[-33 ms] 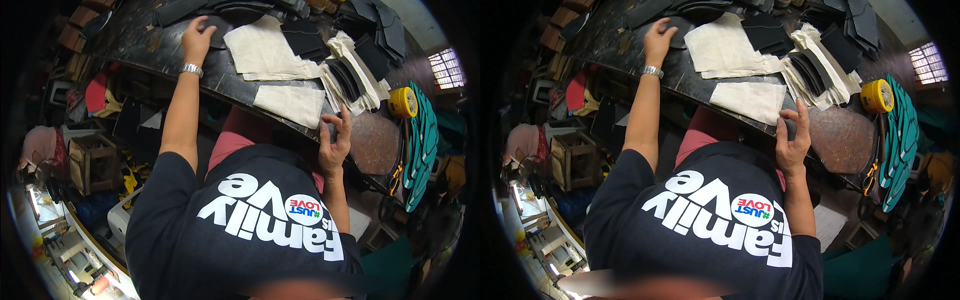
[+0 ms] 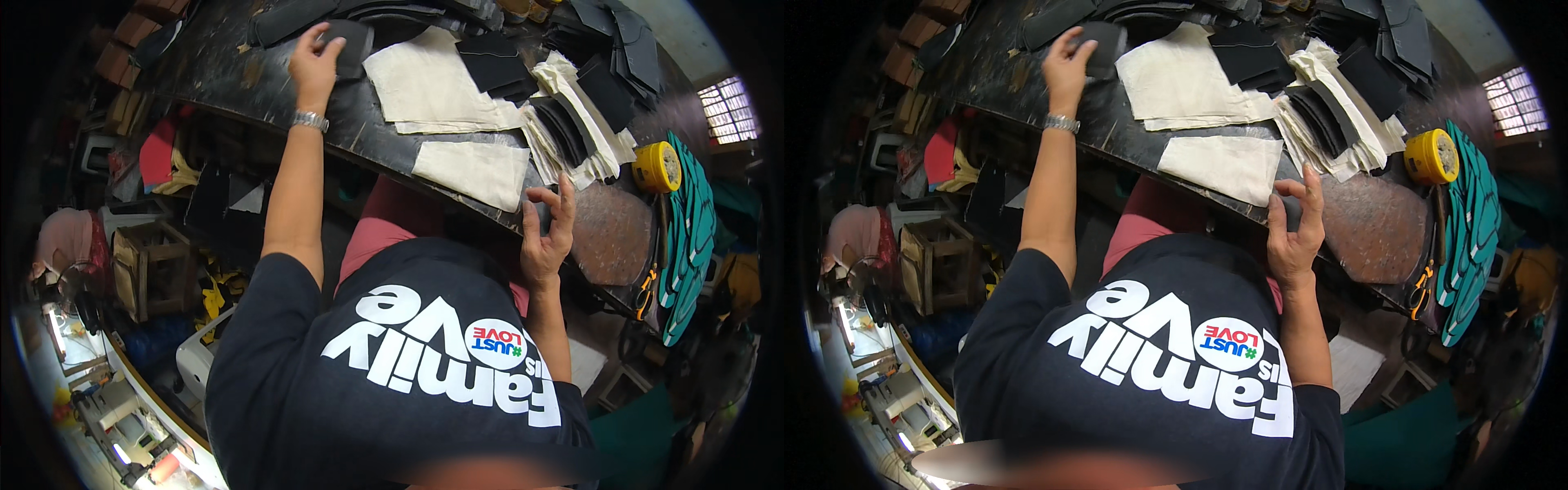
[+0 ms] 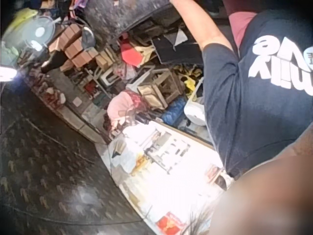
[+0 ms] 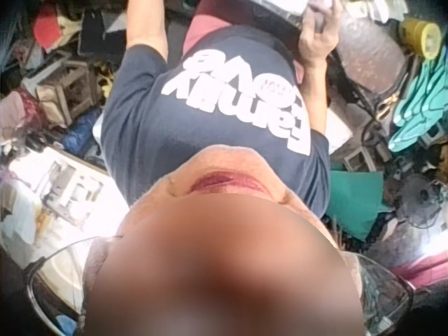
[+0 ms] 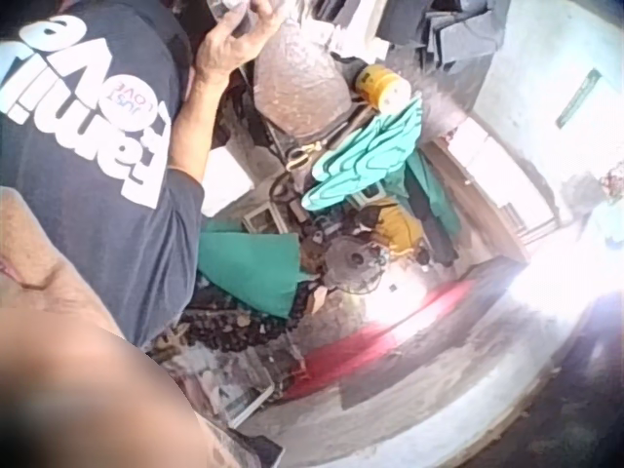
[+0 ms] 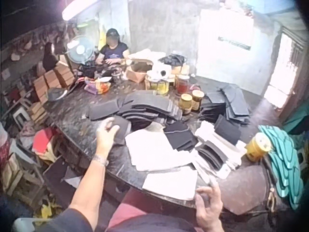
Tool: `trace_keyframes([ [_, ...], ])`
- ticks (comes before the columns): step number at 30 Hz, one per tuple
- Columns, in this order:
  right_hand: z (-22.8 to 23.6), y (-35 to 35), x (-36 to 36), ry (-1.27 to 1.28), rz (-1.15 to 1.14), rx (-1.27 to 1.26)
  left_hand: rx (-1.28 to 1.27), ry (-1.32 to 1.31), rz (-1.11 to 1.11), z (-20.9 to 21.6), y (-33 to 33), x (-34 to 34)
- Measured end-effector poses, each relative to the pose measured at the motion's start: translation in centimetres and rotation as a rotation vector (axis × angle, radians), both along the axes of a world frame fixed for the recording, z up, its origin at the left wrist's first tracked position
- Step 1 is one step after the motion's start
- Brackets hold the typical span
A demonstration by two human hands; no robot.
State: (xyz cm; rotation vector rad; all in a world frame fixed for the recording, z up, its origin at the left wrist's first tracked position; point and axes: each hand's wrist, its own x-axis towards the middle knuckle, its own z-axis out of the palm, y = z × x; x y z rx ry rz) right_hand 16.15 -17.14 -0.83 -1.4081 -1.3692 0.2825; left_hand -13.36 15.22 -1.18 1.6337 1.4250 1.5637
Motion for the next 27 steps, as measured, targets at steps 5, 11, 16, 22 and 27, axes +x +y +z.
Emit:
trace_keyframes([
  [5, 1.4, 0.8, -1.1, 0.432, 0.084, -0.049, 0.060, -0.796, -0.466, 3.8, -7.9, 5.7],
  [11, 2.9, 3.3, -2.8, 0.583, 0.238, 0.018, -0.413, -1.035, -0.799, 3.5, -19.1, 14.6],
  [16, 3.9, 2.2, -1.9, 0.504, 0.127, 0.042, 0.009, -0.157, -0.556, 2.8, -20.2, 15.5],
  [22, 4.3, 1.0, -0.4, 0.277, 0.194, 0.029, -0.362, -0.385, -1.140, 3.1, -21.2, 13.9],
  [27, 4.1, 1.0, -0.5, 0.374, 0.152, 0.035, -0.459, -0.540, -1.070, 2.5, -21.9, 14.5],
])
